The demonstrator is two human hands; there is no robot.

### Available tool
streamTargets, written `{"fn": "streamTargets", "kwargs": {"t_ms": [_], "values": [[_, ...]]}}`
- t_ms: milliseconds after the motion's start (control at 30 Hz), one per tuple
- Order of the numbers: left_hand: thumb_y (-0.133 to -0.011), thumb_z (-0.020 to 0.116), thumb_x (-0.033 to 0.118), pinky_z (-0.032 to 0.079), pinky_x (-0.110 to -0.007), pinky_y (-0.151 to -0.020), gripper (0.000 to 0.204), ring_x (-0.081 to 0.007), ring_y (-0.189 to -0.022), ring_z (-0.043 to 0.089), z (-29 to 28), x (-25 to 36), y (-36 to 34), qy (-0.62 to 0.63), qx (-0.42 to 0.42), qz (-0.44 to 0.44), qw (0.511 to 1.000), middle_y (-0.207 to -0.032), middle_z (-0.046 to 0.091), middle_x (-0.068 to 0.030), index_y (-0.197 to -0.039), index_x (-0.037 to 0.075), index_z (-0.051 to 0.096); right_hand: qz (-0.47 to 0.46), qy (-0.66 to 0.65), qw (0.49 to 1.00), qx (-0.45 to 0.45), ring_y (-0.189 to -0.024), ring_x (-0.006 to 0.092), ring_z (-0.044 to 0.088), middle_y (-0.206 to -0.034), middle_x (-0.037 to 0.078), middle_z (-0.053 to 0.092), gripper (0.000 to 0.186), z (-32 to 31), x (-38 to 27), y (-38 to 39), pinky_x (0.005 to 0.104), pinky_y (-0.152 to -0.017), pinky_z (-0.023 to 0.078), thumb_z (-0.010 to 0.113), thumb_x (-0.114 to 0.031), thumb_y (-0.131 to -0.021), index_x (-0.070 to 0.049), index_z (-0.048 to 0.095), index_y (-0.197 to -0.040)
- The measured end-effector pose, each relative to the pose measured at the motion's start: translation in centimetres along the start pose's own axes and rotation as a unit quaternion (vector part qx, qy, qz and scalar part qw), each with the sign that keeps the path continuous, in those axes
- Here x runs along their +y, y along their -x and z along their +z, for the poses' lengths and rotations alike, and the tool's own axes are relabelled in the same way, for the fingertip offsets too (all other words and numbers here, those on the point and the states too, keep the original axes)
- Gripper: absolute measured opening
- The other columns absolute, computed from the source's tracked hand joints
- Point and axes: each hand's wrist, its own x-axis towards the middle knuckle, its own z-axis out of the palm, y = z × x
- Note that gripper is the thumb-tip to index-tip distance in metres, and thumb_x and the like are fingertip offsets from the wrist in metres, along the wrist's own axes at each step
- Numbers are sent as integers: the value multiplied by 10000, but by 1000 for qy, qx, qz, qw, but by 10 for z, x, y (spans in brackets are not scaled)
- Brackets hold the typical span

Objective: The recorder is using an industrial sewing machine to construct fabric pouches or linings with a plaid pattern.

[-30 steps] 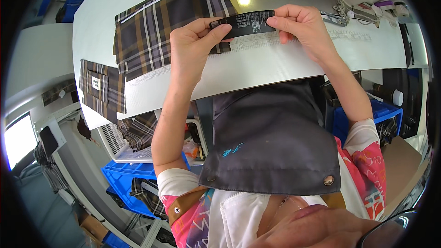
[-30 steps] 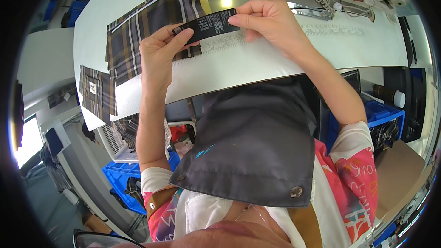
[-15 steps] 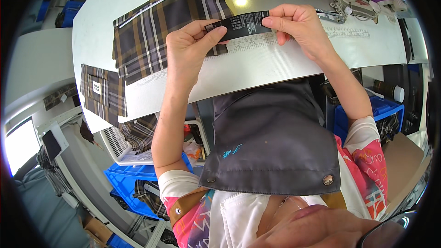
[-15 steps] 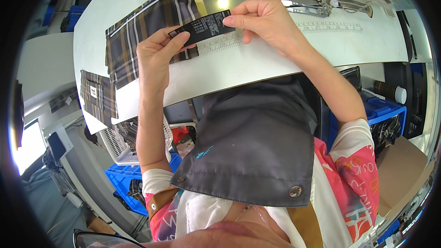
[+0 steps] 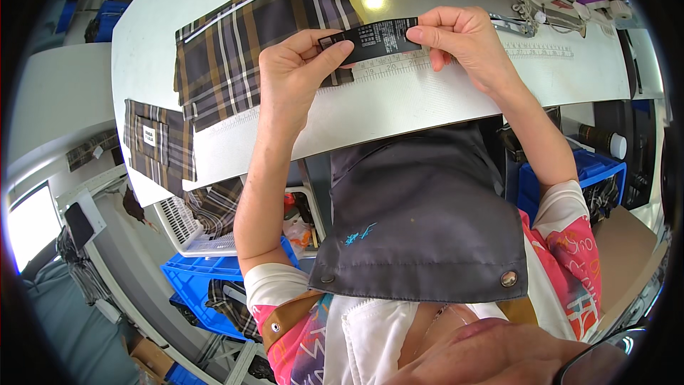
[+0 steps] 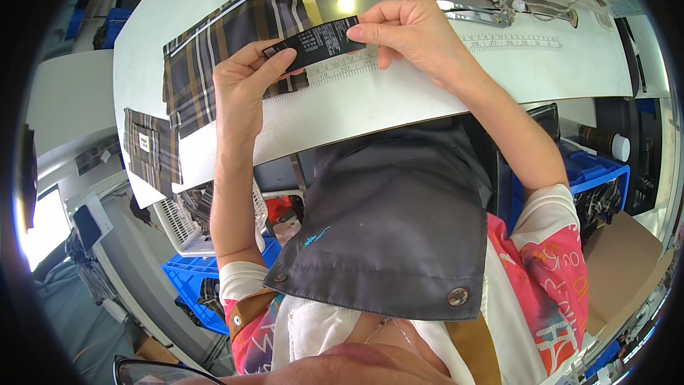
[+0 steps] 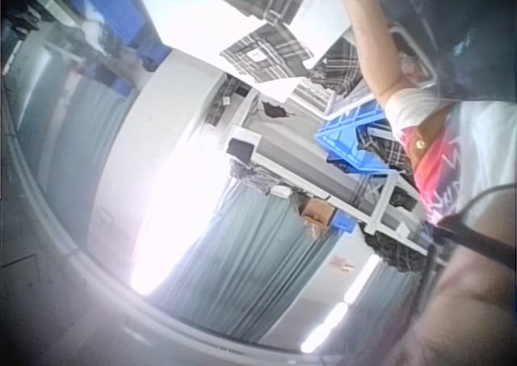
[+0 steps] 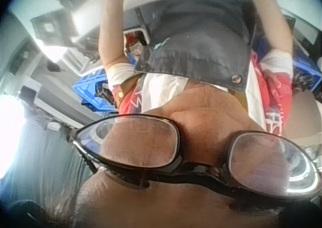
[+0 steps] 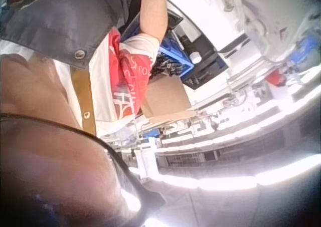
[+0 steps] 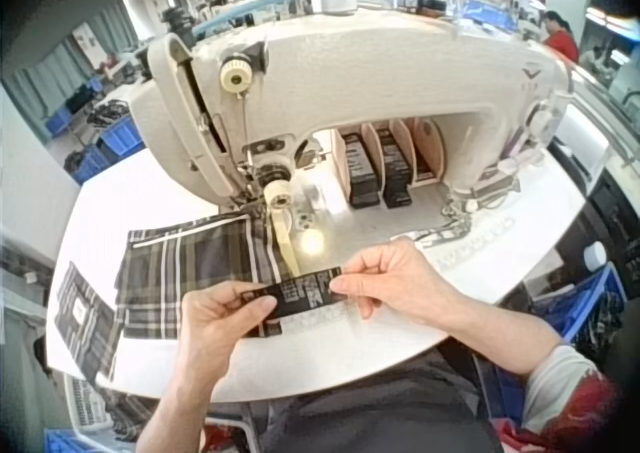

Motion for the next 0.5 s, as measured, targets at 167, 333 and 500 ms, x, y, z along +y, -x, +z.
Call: {"fn": "streamTargets", "kwargs": {"t_ms": [167,333,500], "values": [[-791,665,24,487,-196,-618,177,-98,-673,619,0,0,-3,-8,6,-2,1000,-773,665,-102,-933,-81,644,0,-1,1000,4,-483,27,517,-631,-32,581,160,1,0,1,162,-451,381,693,-183,-812,-27,660,-802],[-809,642,48,445,-187,-610,200,-64,-682,563,-1,18,-12,-183,-54,1,982,-797,640,-40,-981,-53,636,-11,10,1000,1,-491,28,513,-640,-27,588,146,3,-1,1,165,-456,382,683,-167,-819,-24,661,-805],[-803,668,60,423,-174,-635,124,-39,-709,543,-3,7,-14,-177,-30,82,980,-778,641,1,-908,-5,673,-8,6,1000,-16,-557,37,537,-656,-3,613,123,16,-7,0,175,-515,405,668,-138,-827,-15,666,-821]]}}
